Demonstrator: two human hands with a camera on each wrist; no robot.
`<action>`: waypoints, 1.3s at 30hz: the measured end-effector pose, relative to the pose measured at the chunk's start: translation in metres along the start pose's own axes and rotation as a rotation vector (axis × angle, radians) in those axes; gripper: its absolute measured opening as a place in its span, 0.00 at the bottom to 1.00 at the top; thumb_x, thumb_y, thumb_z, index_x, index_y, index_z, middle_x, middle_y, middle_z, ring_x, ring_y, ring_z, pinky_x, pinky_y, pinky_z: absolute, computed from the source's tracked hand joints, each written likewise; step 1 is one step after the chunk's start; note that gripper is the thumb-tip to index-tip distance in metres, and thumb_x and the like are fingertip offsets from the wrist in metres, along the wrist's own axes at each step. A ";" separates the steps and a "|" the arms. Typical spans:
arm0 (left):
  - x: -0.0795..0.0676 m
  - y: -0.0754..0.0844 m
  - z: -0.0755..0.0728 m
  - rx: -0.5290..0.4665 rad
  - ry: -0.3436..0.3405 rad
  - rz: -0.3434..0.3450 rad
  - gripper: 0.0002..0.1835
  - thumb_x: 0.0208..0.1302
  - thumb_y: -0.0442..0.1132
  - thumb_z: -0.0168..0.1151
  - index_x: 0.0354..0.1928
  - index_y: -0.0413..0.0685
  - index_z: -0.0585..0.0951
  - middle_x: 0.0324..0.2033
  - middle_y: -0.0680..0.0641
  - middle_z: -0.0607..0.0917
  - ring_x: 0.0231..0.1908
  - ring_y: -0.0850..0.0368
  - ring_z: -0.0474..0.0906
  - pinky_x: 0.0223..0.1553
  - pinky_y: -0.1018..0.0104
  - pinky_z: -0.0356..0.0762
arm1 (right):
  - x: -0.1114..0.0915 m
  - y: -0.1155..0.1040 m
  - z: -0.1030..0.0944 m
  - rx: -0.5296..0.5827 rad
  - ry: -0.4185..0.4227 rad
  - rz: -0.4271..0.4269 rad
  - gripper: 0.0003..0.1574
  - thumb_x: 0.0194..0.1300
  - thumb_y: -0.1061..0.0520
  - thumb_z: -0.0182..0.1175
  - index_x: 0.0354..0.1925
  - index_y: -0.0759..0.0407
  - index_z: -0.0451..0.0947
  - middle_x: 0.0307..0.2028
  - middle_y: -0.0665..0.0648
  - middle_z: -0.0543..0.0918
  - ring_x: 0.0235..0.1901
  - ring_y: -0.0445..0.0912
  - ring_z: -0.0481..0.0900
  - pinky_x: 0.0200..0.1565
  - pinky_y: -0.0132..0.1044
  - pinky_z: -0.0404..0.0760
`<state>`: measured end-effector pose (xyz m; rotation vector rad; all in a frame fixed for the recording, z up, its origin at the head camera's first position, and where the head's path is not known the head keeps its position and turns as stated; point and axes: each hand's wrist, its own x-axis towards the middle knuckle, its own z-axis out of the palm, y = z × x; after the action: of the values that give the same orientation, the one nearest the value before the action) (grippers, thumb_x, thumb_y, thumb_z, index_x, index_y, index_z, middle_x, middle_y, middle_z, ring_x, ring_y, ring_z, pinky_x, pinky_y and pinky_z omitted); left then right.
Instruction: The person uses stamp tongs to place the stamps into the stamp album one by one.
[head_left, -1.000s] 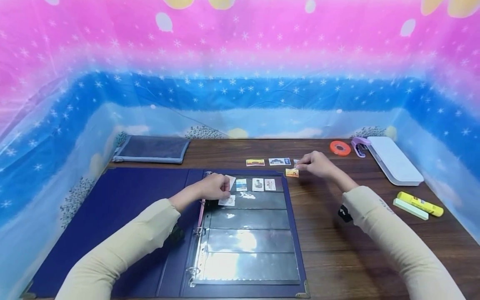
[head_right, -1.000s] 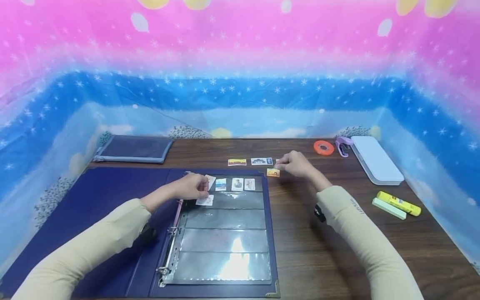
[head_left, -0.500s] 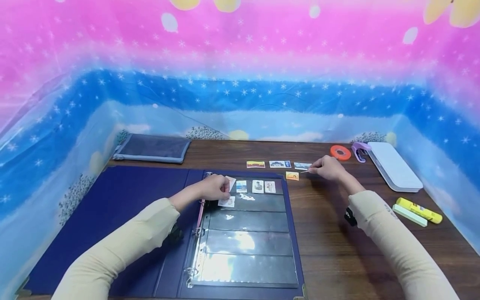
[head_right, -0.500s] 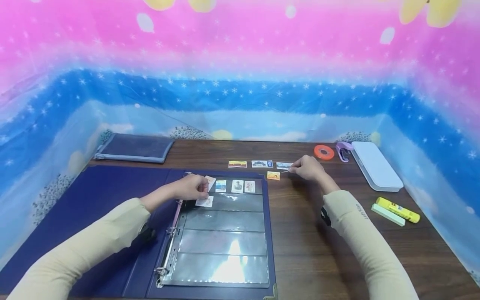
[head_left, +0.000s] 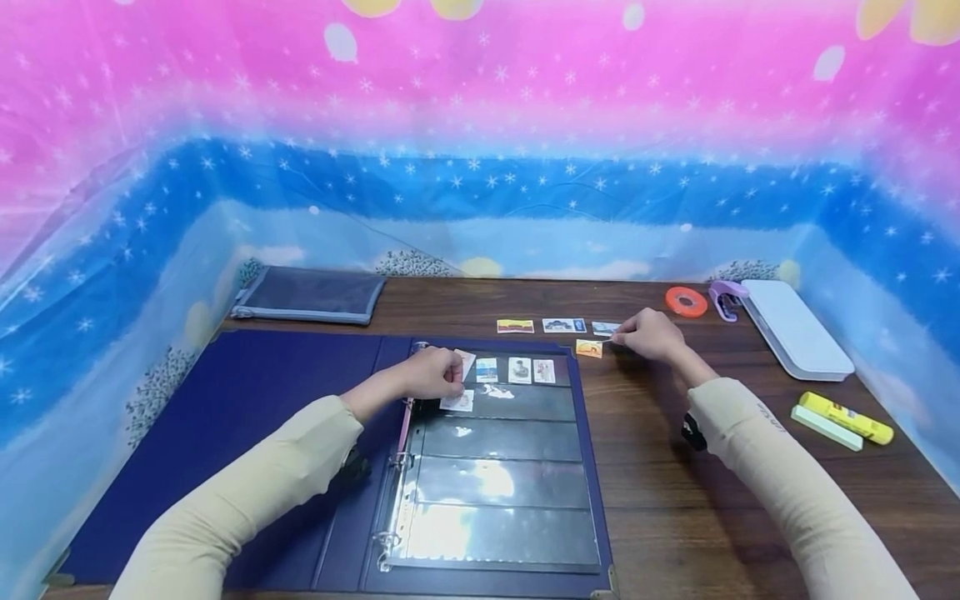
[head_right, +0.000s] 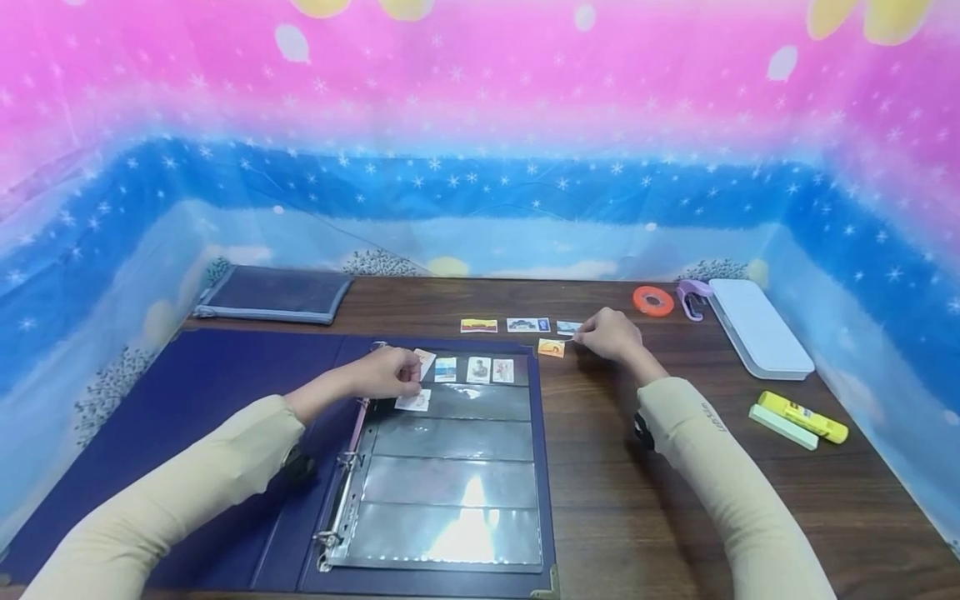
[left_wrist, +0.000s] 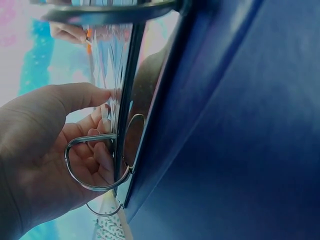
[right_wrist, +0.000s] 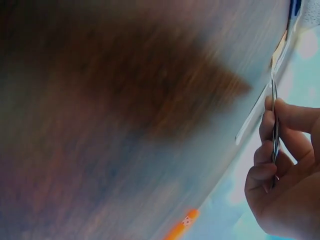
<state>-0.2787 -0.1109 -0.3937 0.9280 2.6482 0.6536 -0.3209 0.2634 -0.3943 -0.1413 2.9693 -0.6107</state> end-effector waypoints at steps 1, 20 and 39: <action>0.000 0.000 0.000 0.001 0.000 0.003 0.05 0.52 0.35 0.60 0.22 0.45 0.77 0.16 0.55 0.74 0.19 0.65 0.67 0.27 0.74 0.65 | -0.001 -0.002 -0.001 -0.003 0.015 0.007 0.18 0.64 0.50 0.56 0.45 0.60 0.83 0.41 0.63 0.85 0.29 0.46 0.75 0.30 0.34 0.66; -0.004 0.000 0.002 0.007 0.027 0.019 0.11 0.56 0.41 0.64 0.23 0.46 0.75 0.18 0.55 0.73 0.21 0.64 0.66 0.30 0.72 0.64 | -0.017 -0.087 0.032 0.046 0.009 -0.184 0.13 0.63 0.50 0.57 0.39 0.52 0.86 0.34 0.55 0.88 0.14 0.38 0.62 0.18 0.31 0.57; -0.003 -0.002 0.002 -0.025 0.014 0.033 0.11 0.55 0.43 0.66 0.23 0.47 0.74 0.19 0.55 0.73 0.21 0.64 0.65 0.29 0.73 0.64 | -0.031 -0.113 0.060 0.057 -0.051 -0.271 0.11 0.61 0.51 0.59 0.36 0.51 0.87 0.40 0.53 0.86 0.18 0.38 0.71 0.25 0.31 0.64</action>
<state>-0.2764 -0.1135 -0.3959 0.9656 2.6355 0.7016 -0.2748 0.1403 -0.4015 -0.5525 2.9020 -0.7083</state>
